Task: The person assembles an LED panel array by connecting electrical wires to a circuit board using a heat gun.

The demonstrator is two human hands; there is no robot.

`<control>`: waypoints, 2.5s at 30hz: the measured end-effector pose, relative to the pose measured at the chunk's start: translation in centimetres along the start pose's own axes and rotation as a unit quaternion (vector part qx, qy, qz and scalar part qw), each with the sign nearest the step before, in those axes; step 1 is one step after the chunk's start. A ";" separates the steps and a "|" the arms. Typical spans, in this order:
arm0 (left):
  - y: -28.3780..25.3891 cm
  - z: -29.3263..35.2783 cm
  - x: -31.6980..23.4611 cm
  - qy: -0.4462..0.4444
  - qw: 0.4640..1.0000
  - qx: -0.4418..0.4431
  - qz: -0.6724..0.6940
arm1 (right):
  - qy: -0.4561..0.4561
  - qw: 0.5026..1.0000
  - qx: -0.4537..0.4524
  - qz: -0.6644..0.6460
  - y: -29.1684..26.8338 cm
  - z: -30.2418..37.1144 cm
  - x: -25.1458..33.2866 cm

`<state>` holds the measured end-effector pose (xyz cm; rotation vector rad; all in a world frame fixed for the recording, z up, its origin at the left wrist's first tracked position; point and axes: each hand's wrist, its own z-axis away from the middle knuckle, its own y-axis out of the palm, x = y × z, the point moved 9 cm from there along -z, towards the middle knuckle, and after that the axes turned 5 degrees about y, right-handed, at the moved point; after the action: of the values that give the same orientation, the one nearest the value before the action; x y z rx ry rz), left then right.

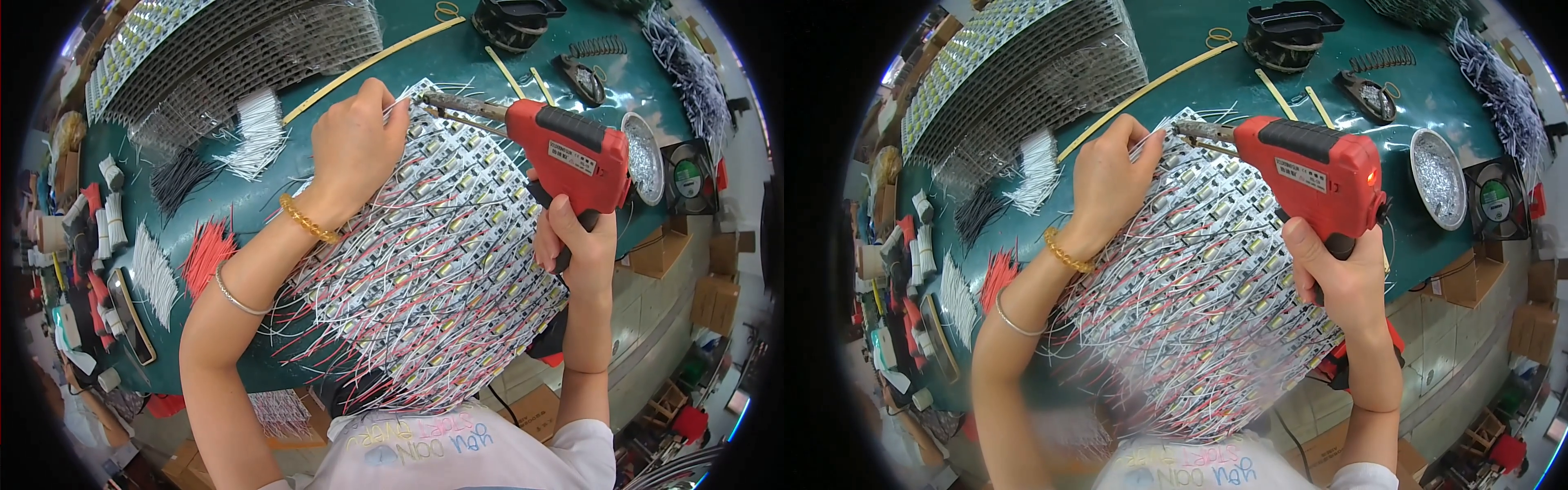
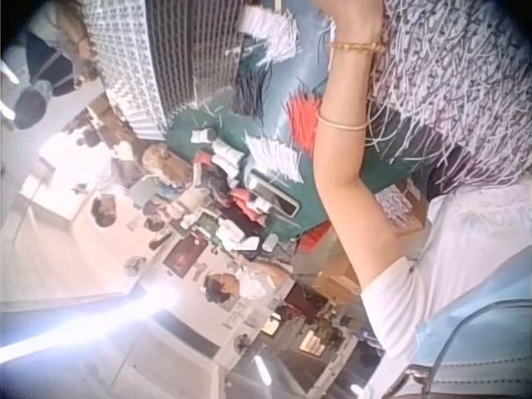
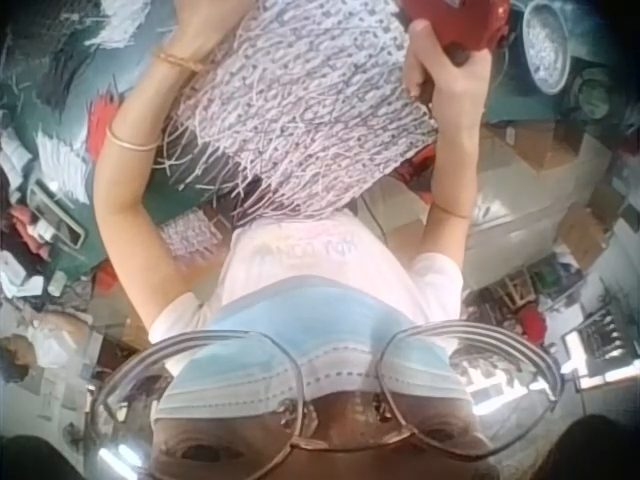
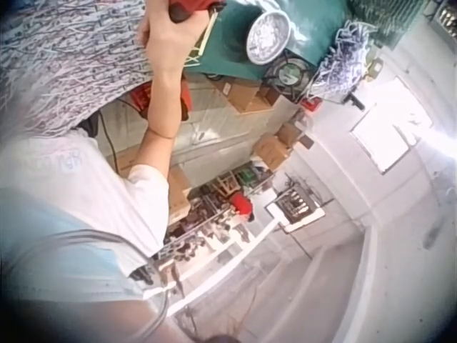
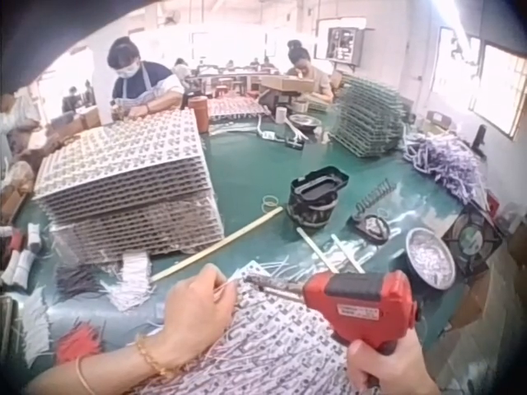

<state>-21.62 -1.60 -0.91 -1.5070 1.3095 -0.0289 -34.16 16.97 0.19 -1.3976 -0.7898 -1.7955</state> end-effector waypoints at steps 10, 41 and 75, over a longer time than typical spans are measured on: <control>0.1 -0.1 -0.1 -0.016 1.000 0.017 -0.003 | -0.113 0.989 -0.068 -0.066 -3.8 4.1 2.3; 0.6 0.6 -1.4 -0.036 0.994 0.065 0.086 | -0.071 0.991 -0.102 0.045 -2.5 4.0 1.4; 0.9 0.1 -1.0 -0.061 0.993 0.082 0.066 | 0.006 0.992 -0.053 0.112 -1.4 2.7 -0.6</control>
<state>-22.60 -0.69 -0.98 -1.2621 1.2743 0.0395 -33.80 20.11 0.16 -1.4785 -0.5144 -1.6898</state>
